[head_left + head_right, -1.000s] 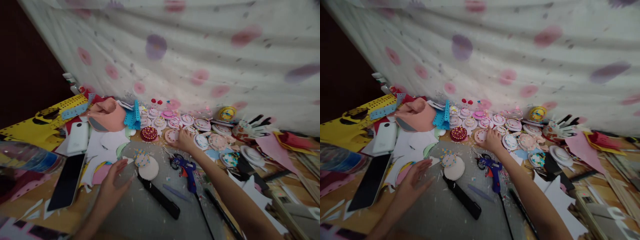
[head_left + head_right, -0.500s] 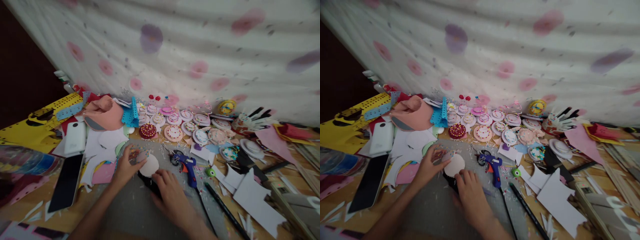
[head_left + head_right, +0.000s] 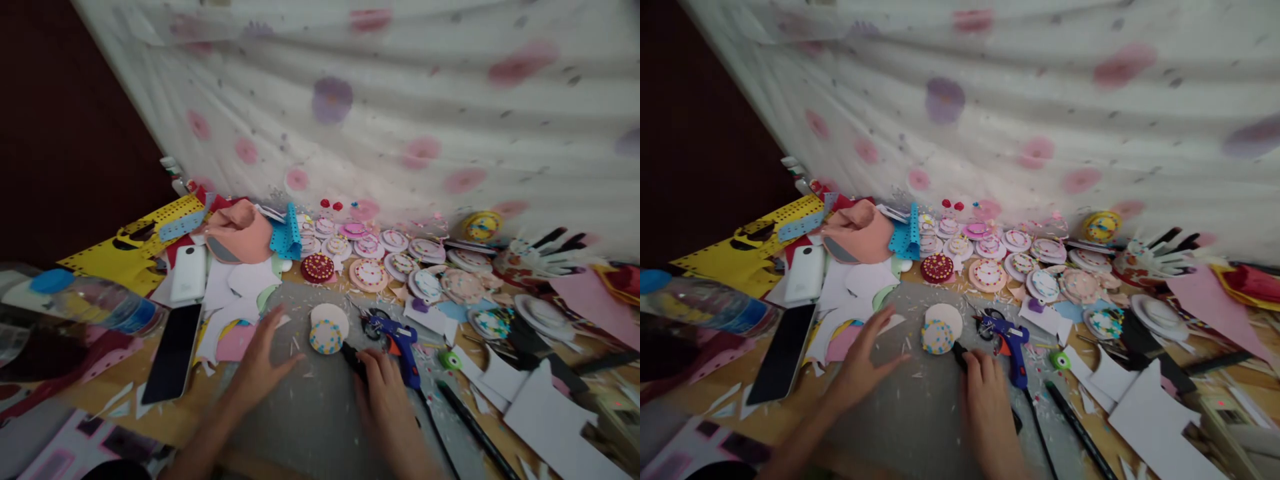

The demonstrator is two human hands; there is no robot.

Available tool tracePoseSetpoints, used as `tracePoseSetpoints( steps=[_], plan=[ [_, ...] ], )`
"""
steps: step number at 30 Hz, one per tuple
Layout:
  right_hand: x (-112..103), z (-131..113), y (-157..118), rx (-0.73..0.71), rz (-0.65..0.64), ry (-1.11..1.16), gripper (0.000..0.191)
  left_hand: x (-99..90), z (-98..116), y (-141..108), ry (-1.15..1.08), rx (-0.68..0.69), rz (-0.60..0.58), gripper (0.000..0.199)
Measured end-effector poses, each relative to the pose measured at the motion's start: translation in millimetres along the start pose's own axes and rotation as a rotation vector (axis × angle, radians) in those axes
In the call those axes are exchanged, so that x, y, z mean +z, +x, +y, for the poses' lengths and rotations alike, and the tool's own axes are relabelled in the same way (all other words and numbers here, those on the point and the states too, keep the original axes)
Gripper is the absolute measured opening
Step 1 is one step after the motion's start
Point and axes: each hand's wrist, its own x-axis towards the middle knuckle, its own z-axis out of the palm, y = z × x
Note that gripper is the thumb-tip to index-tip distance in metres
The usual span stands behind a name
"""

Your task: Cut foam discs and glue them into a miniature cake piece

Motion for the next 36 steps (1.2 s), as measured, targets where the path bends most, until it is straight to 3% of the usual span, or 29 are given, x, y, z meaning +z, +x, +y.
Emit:
tracePoseSetpoints(
  steps=[3,5,8,12,15,19,23,26,29,33,36],
  plan=[
    [2,-22,7,-0.095,-0.005,0.082,0.032,-48.4,-17,-19,0.289,-0.078,0.326,0.054],
    [4,-43,13,-0.171,-0.055,0.105,0.034,-76.6,-35,-31,0.540,-0.197,0.448,0.065],
    [11,-74,23,-0.309,-0.205,0.067,0.037,-103.3,-62,-44,0.752,-0.393,0.426,0.085],
    [30,-110,45,-0.512,-0.351,0.012,0.022,-117.6,-78,-44,0.725,-0.466,0.360,0.085],
    [54,-134,68,-0.644,-0.412,-0.036,0.019,-124.2,-76,-38,0.675,-0.478,0.353,0.080],
    [89,-155,99,-0.693,-0.423,-0.041,0.041,-133.3,-74,-33,0.622,-0.477,0.339,0.073],
    [104,-161,119,-0.709,-0.460,-0.073,0.030,-140.9,-74,-34,0.561,-0.506,0.370,0.081],
    [98,-162,129,-0.722,-0.505,-0.101,0.025,-141.6,-64,-43,0.441,-0.451,0.393,0.087],
    [86,-160,145,-0.765,-0.585,-0.098,0.020,-135.0,-44,-64,0.347,-0.294,0.336,0.085],
    [60,-139,182,-0.816,-0.696,-0.064,0.015,-110.5,-22,-95,0.353,-0.156,0.086,0.078],
    [35,-115,208,-0.789,-0.674,-0.051,0.021,-82.5,-13,-96,0.353,-0.096,-0.074,0.079]
  ],
)
